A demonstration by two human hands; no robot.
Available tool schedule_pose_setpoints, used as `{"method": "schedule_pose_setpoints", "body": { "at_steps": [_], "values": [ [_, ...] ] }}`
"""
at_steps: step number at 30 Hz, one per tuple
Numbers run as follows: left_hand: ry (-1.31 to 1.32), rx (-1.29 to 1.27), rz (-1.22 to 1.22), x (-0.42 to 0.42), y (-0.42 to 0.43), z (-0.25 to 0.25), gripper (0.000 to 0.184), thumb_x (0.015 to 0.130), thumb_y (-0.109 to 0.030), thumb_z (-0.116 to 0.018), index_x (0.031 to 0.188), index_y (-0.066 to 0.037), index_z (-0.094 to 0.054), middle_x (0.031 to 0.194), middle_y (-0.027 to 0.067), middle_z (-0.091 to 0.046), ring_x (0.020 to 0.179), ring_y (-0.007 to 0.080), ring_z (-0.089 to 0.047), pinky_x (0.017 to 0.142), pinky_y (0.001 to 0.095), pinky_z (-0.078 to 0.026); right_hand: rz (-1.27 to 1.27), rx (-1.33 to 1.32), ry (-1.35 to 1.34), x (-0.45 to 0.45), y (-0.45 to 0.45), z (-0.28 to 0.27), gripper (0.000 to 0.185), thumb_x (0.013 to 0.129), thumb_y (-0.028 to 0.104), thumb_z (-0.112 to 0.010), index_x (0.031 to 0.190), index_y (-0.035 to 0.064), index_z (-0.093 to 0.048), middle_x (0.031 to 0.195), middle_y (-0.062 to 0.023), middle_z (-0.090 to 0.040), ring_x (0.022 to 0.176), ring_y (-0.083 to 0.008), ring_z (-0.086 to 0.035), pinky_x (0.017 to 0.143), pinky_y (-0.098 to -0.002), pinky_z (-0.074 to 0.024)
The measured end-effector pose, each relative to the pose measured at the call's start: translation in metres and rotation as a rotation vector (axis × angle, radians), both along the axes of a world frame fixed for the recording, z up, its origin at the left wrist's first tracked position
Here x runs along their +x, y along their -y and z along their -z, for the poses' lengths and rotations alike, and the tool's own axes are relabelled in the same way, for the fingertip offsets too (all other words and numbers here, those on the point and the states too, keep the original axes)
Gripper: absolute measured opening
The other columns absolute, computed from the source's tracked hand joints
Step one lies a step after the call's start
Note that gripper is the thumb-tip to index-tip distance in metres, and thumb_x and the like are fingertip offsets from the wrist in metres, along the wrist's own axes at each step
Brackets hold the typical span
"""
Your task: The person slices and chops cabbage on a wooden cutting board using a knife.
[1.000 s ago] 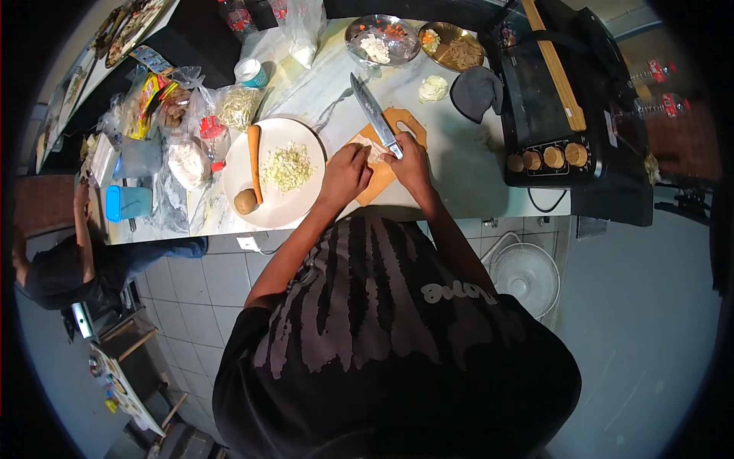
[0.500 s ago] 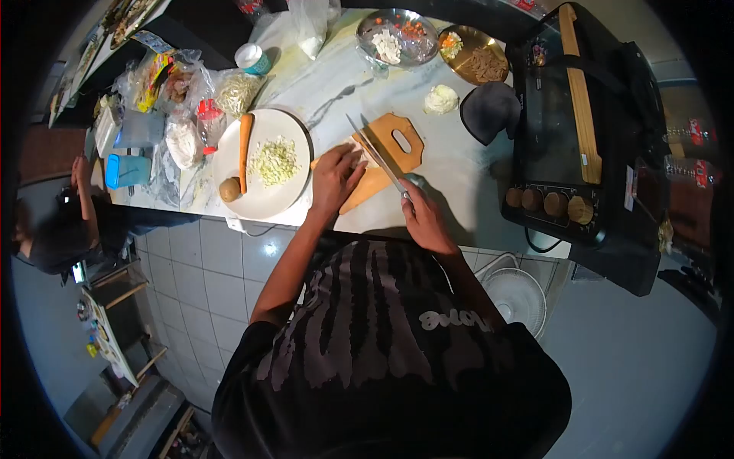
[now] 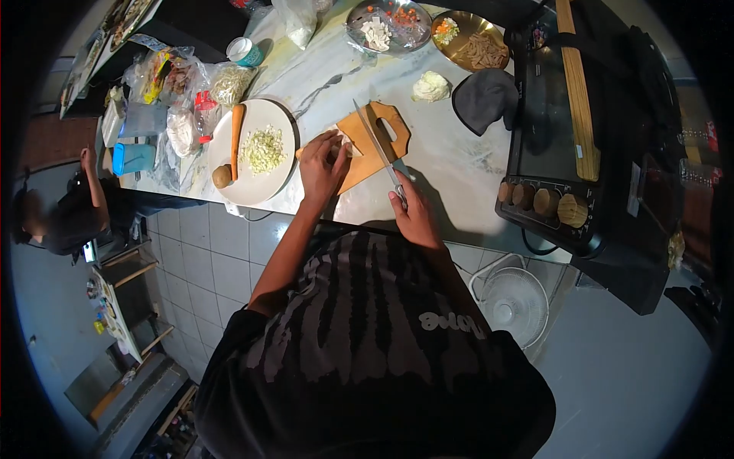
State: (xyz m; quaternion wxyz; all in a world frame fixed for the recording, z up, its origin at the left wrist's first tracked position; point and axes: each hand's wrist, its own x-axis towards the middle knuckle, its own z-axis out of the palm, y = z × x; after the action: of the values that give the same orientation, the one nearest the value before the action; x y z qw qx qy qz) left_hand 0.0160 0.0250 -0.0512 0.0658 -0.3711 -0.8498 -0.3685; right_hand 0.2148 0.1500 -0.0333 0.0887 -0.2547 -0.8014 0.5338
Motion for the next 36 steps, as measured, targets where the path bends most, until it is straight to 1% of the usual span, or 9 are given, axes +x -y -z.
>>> {"method": "schedule_pose_setpoints", "body": {
  "at_steps": [3,9,14,24,27,29,33,35,36],
  "values": [
    [0.064,0.006,-0.078,0.007,-0.008,-0.005,0.027,0.083,-0.016,-0.079,0.106,-0.002,-0.073,0.114,0.0134,-0.072,0.104,0.0292,-0.068,0.091,0.0376,-0.053,0.032,0.027,-0.116,0.002,-0.001,0.008,0.049,0.100,0.021,-0.061,0.145,0.0068,-0.048,0.130,-0.0248,-0.061,0.115,-0.0429,-0.060,0.096,-0.0455,-0.0491],
    [0.106,0.012,-0.095,0.007,-0.014,-0.017,0.035,0.078,-0.020,-0.084,0.102,-0.001,-0.068,0.108,0.0141,-0.072,0.098,0.0303,-0.068,0.085,0.0371,-0.054,-0.103,0.016,0.002,0.007,0.008,0.008,0.056,0.099,0.024,-0.062,0.149,0.0097,-0.042,0.129,-0.0230,-0.059,0.110,-0.0395,-0.063,0.092,-0.0461,-0.0505],
    [0.033,-0.006,-0.051,0.004,-0.012,-0.014,0.043,0.074,-0.021,-0.085,0.106,0.000,-0.067,0.102,0.0144,-0.071,0.093,0.0306,-0.068,0.081,0.0374,-0.054,-0.140,0.106,0.002,0.011,0.012,0.012,0.060,0.099,0.029,-0.060,0.152,0.0121,-0.037,0.117,-0.0261,-0.059,0.103,-0.0447,-0.063,0.085,-0.0522,-0.0519],
    [0.059,-0.012,-0.017,0.007,-0.004,-0.013,0.057,0.073,-0.025,-0.087,0.118,0.002,-0.065,0.109,0.0172,-0.070,0.094,0.0312,-0.069,0.083,0.0372,-0.056,-0.143,0.112,0.041,0.021,0.019,0.013,0.060,0.100,0.033,-0.057,0.152,0.0123,-0.036,0.117,-0.0289,-0.059,0.103,-0.0468,-0.063,0.085,-0.0546,-0.0521],
    [0.029,-0.007,0.019,0.004,0.000,-0.009,0.053,0.074,-0.026,-0.086,0.116,0.002,-0.068,0.117,0.0185,-0.069,0.105,0.0326,-0.068,0.091,0.0383,-0.055,-0.181,0.051,0.115,0.018,0.019,0.004,0.060,0.101,0.033,-0.056,0.153,0.0124,-0.036,0.117,-0.0295,-0.059,0.103,-0.0488,-0.062,0.085,-0.0551,-0.0520],
    [-0.076,-0.064,0.075,0.002,0.004,-0.006,0.039,0.080,-0.022,-0.082,0.108,0.003,-0.071,0.125,0.0194,-0.067,0.118,0.0336,-0.064,0.098,0.0396,-0.052,-0.180,0.097,0.086,0.017,0.018,0.005,0.061,0.101,0.033,-0.056,0.153,0.0121,-0.034,0.120,-0.0301,-0.059,0.102,-0.0497,-0.062,0.084,-0.0547,-0.0520],
    [-0.016,-0.049,0.103,-0.001,0.010,-0.001,0.025,0.086,-0.016,-0.076,0.101,0.003,-0.073,0.127,0.0189,-0.066,0.124,0.0337,-0.061,0.102,0.0404,-0.049,-0.128,0.150,0.077,0.013,0.021,0.003,0.054,0.100,0.030,-0.058,0.147,0.0086,-0.043,0.121,-0.0304,-0.060,0.102,-0.0488,-0.063,0.085,-0.0530,-0.0516],
    [0.028,-0.035,0.084,-0.002,0.009,-0.002,0.020,0.089,-0.013,-0.073,0.101,0.003,-0.073,0.126,0.0190,-0.067,0.124,0.0335,-0.061,0.101,0.0406,-0.049,0.050,0.000,-0.032,0.004,0.021,0.013,0.043,0.097,0.029,-0.065,0.131,0.0041,-0.056,0.092,-0.0173,-0.067,0.081,-0.0361,-0.068,0.073,-0.0434,-0.0534],
    [0.031,-0.036,0.079,-0.001,0.010,-0.003,0.020,0.089,-0.013,-0.073,0.101,0.003,-0.073,0.126,0.0190,-0.067,0.124,0.0335,-0.061,0.101,0.0406,-0.049,0.045,-0.002,-0.029,-0.004,0.020,0.017,0.043,0.097,0.029,-0.065,0.131,0.0041,-0.056,0.092,-0.0173,-0.067,0.081,-0.0361,-0.068,0.073,-0.0434,-0.0534]
  ]
}}
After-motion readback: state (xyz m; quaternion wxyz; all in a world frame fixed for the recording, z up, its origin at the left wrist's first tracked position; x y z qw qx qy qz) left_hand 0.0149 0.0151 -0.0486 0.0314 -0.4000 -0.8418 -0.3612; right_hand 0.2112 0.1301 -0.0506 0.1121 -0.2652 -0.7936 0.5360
